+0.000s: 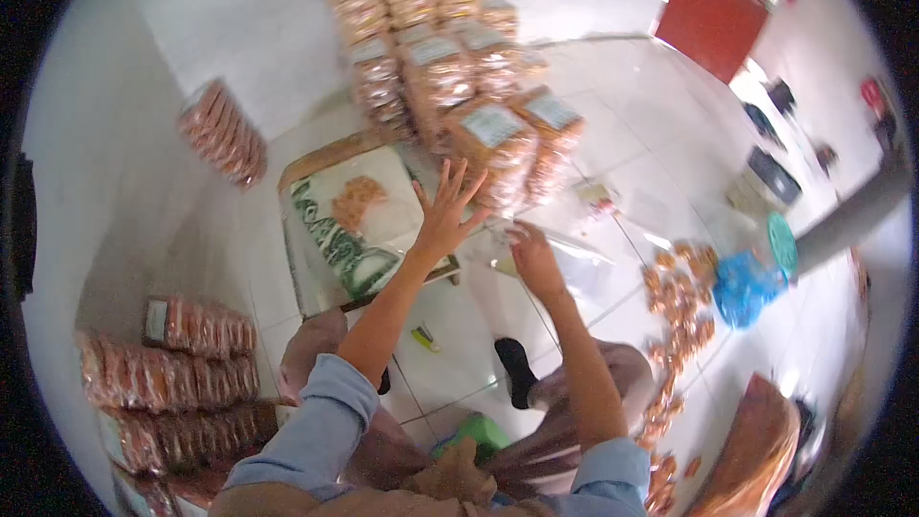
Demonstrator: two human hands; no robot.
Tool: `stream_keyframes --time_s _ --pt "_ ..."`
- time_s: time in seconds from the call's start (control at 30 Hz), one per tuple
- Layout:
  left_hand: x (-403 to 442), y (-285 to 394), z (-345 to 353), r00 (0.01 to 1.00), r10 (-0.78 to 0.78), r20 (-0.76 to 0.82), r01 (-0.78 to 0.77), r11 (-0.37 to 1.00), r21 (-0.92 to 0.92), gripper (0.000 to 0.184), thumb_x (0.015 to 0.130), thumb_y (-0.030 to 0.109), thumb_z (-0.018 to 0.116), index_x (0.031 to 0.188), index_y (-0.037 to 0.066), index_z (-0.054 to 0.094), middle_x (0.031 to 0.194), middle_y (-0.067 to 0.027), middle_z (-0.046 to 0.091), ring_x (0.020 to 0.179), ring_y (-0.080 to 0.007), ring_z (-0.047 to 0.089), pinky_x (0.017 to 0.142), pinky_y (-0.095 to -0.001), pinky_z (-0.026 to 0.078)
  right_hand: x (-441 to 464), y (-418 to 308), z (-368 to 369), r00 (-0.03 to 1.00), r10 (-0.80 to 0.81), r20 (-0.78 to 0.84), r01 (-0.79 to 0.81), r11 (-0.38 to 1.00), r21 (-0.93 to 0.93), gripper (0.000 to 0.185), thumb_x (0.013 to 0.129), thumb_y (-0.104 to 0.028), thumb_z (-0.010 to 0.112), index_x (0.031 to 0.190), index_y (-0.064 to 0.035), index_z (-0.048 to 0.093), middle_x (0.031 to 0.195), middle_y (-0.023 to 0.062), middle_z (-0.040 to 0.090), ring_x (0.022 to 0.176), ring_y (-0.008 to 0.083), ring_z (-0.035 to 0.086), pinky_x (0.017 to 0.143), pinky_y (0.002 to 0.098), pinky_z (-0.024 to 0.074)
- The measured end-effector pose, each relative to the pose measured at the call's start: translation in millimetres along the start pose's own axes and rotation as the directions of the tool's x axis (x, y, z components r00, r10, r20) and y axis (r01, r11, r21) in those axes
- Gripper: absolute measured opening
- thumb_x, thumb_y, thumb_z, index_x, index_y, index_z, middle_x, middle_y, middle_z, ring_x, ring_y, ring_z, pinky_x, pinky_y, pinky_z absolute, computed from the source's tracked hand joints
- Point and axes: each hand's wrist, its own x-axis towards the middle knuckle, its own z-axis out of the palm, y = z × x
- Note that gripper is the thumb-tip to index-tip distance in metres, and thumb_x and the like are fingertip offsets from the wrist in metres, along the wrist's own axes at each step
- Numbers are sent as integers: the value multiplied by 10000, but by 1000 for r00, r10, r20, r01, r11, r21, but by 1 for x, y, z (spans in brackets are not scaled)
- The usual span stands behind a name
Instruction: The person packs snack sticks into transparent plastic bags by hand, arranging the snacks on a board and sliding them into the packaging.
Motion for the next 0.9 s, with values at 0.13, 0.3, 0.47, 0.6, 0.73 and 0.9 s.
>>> stream_keyframes --time_s 0.13,0.3,0.47,0.6,0.73,0.9 --pt "24 110 4 975 220 -33 -222 962 -156 516 859 396 495 1327 223 360 1414 -67 259 1333 -260 162 1004 -626 18 -33 -1 -121 941 -10 -337 1 1000 -27 206 779 -7 551 984 -13 577 1000 151 577 959 326 533 880 394 409" --pt "48 207 51 888 455 -64 -443 809 -386 349 842 221 562 1173 121 513 1181 -103 514 1155 -272 434 977 -417 309 -118 49 -226 734 226 -640 -269 963 32 105 843 -55 520 883 -3 602 874 131 611 717 251 608 648 315 488" --pt "39 266 142 867 475 147 -248 669 -700 215 821 104 576 1030 57 584 973 -75 596 887 -198 574 784 -312 442 -226 136 -234 426 449 -786 -575 805 149 120 831 -75 531 871 -6 620 808 145 611 685 240 600 627 309 455" --pt "21 306 248 804 447 392 16 643 -766 199 844 150 563 1019 63 598 947 -53 618 818 -145 590 746 -282 454 -306 194 -201 237 629 -740 -750 603 272 148 785 -6 516 882 -23 626 798 134 592 678 241 573 632 323 445" --pt "-29 337 361 705 389 593 330 560 -760 203 860 182 543 1019 70 601 966 -51 619 863 -147 586 766 -287 461 -362 244 -138 190 752 -631 -845 453 285 123 791 -11 532 866 -25 627 859 143 584 788 274 565 701 343 456" --pt "-111 344 456 551 323 770 556 546 -627 356 855 154 533 1192 69 462 1139 -130 528 953 -201 562 822 -294 450 -393 295 -55 266 776 -572 -900 413 142 516 733 -3 622 1206 -37 418 1259 172 404 1184 353 367 975 412 334"
